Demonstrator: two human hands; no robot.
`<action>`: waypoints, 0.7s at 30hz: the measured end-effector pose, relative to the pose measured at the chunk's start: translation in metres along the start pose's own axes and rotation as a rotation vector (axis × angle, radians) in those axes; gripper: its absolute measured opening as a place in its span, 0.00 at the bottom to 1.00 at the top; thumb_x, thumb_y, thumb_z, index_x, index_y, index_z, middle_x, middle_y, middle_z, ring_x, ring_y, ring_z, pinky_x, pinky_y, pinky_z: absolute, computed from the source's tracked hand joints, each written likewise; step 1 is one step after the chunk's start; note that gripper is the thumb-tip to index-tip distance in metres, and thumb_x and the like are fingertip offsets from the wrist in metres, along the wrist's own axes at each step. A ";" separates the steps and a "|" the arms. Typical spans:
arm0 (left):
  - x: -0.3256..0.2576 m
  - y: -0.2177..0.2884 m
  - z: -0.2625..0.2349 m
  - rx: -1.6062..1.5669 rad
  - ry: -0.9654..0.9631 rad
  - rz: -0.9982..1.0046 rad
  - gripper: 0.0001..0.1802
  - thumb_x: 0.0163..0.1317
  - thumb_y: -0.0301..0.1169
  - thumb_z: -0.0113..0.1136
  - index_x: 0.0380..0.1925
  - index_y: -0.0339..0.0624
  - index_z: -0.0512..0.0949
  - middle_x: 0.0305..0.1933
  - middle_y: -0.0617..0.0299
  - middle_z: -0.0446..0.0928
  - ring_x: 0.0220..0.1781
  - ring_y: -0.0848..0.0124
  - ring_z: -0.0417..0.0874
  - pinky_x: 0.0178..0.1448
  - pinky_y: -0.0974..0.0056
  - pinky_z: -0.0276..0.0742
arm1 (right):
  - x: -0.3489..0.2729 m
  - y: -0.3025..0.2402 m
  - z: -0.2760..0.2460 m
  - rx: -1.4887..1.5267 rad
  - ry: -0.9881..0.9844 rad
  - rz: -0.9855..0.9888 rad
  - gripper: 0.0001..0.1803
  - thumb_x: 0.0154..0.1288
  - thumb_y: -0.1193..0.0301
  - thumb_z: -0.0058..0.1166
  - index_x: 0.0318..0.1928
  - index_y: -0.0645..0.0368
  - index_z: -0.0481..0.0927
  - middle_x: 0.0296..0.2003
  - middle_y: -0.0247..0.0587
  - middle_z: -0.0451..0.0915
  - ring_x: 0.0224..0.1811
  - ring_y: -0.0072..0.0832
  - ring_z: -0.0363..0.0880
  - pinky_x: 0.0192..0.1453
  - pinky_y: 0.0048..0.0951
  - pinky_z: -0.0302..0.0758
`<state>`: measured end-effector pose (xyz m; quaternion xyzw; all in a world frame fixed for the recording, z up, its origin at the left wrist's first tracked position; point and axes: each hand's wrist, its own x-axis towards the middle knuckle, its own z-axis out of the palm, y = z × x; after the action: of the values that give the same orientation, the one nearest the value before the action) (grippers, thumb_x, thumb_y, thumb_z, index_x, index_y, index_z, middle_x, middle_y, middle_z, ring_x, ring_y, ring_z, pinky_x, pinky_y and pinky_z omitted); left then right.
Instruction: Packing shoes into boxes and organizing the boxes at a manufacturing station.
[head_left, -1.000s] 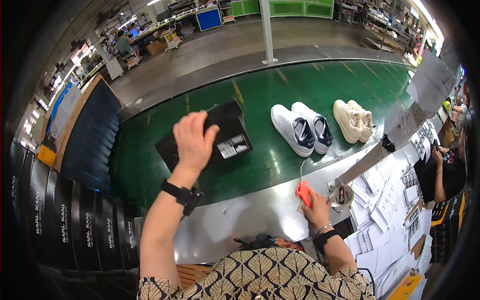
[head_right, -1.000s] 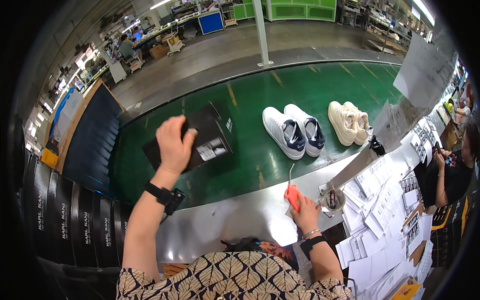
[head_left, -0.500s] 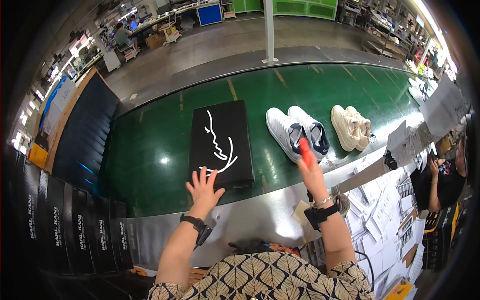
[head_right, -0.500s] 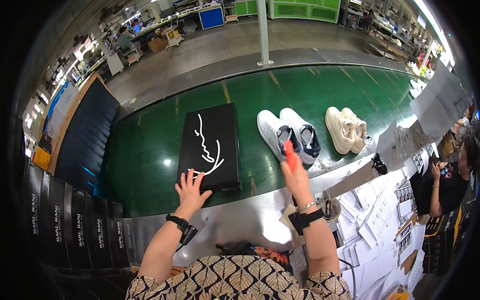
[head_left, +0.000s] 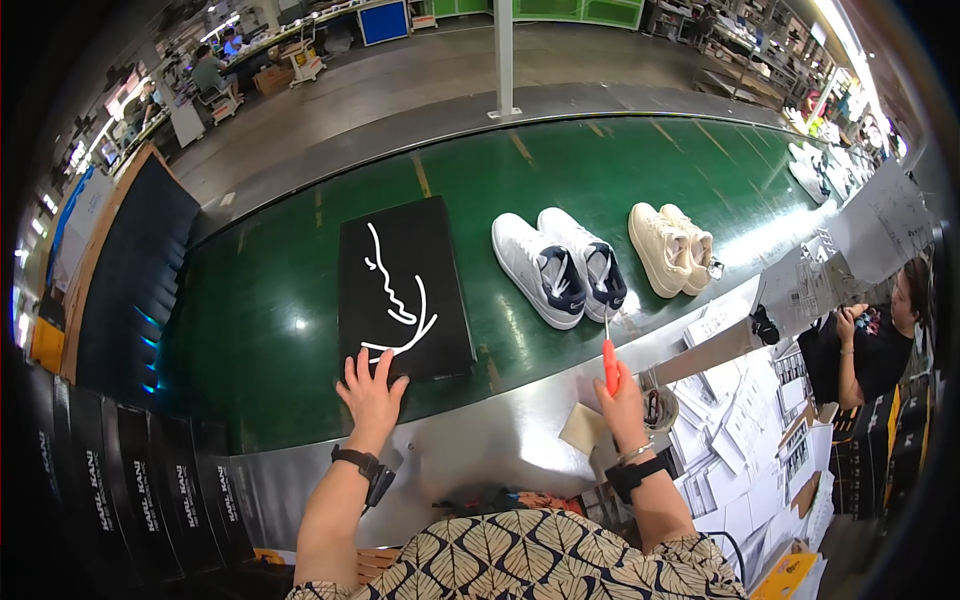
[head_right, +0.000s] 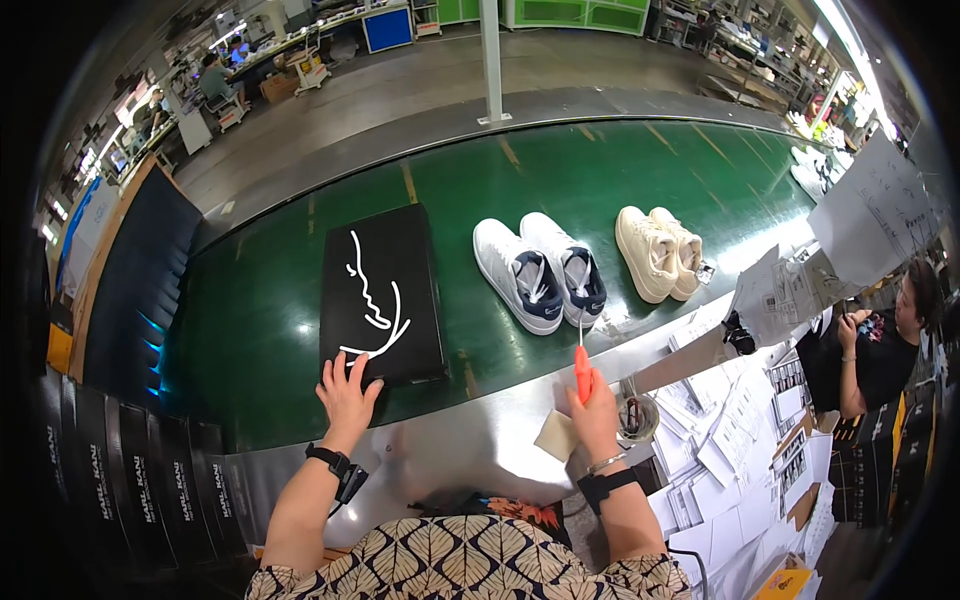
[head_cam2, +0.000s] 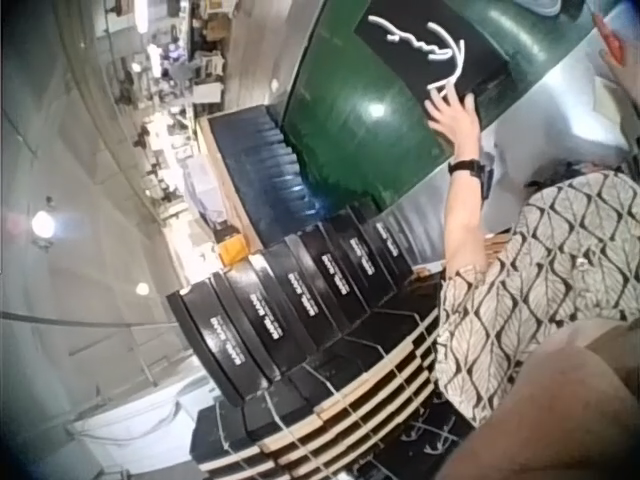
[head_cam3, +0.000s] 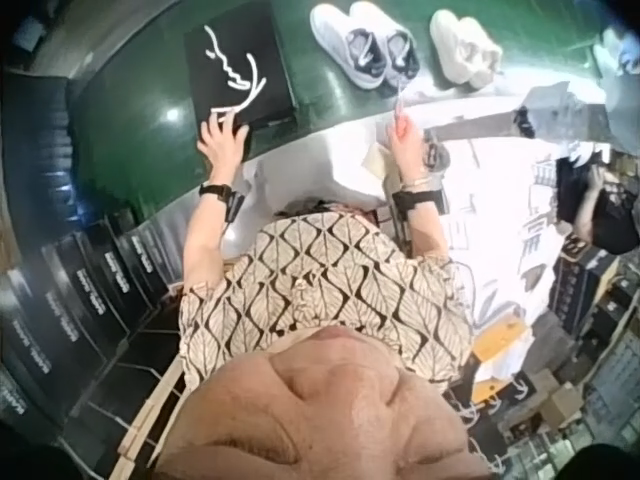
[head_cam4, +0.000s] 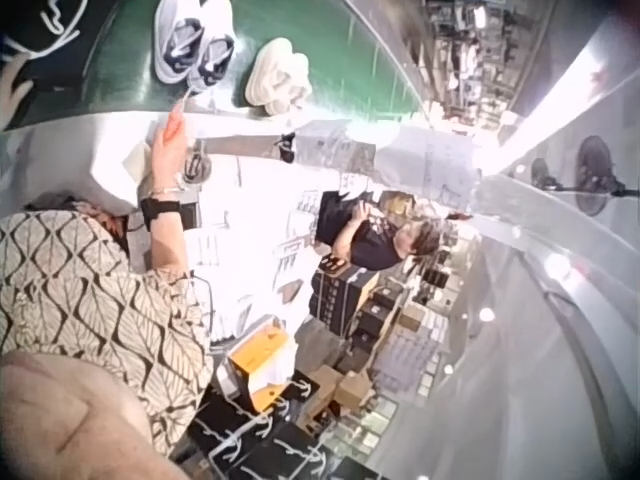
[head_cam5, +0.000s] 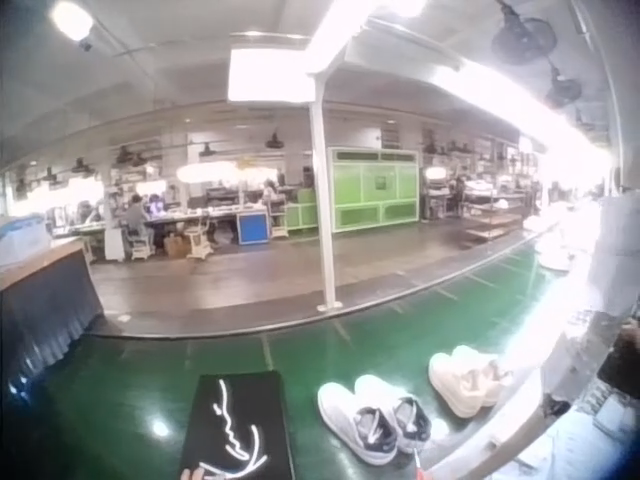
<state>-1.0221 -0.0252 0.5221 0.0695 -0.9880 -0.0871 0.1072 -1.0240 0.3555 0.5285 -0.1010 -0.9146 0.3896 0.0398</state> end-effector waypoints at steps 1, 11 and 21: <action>0.004 0.006 -0.001 -0.007 -0.002 -0.029 0.29 0.53 0.45 0.60 0.57 0.60 0.67 0.64 0.52 0.56 0.66 0.46 0.53 0.57 0.31 0.52 | -0.003 0.004 0.006 -0.001 0.003 0.000 0.27 0.53 0.65 0.57 0.52 0.63 0.67 0.37 0.56 0.76 0.38 0.51 0.75 0.42 0.43 0.71; 0.026 0.034 0.008 0.027 -0.021 -0.071 0.28 0.53 0.44 0.60 0.56 0.64 0.67 0.63 0.55 0.58 0.63 0.50 0.57 0.55 0.36 0.56 | 0.045 -0.014 0.023 -0.424 0.109 -0.384 0.33 0.45 0.69 0.60 0.56 0.56 0.67 0.53 0.60 0.66 0.52 0.51 0.66 0.55 0.42 0.66; 0.049 0.023 0.018 -0.073 0.129 -0.044 0.27 0.49 0.43 0.64 0.52 0.65 0.71 0.59 0.60 0.61 0.62 0.53 0.58 0.55 0.41 0.57 | 0.181 -0.015 0.027 -0.891 -0.349 -0.449 0.28 0.49 0.66 0.52 0.55 0.33 0.70 0.39 0.41 0.78 0.48 0.39 0.75 0.57 0.50 0.61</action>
<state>-1.0759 -0.0078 0.5183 0.0929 -0.9734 -0.1210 0.1712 -1.2075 0.3654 0.5200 0.1565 -0.9837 -0.0439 -0.0775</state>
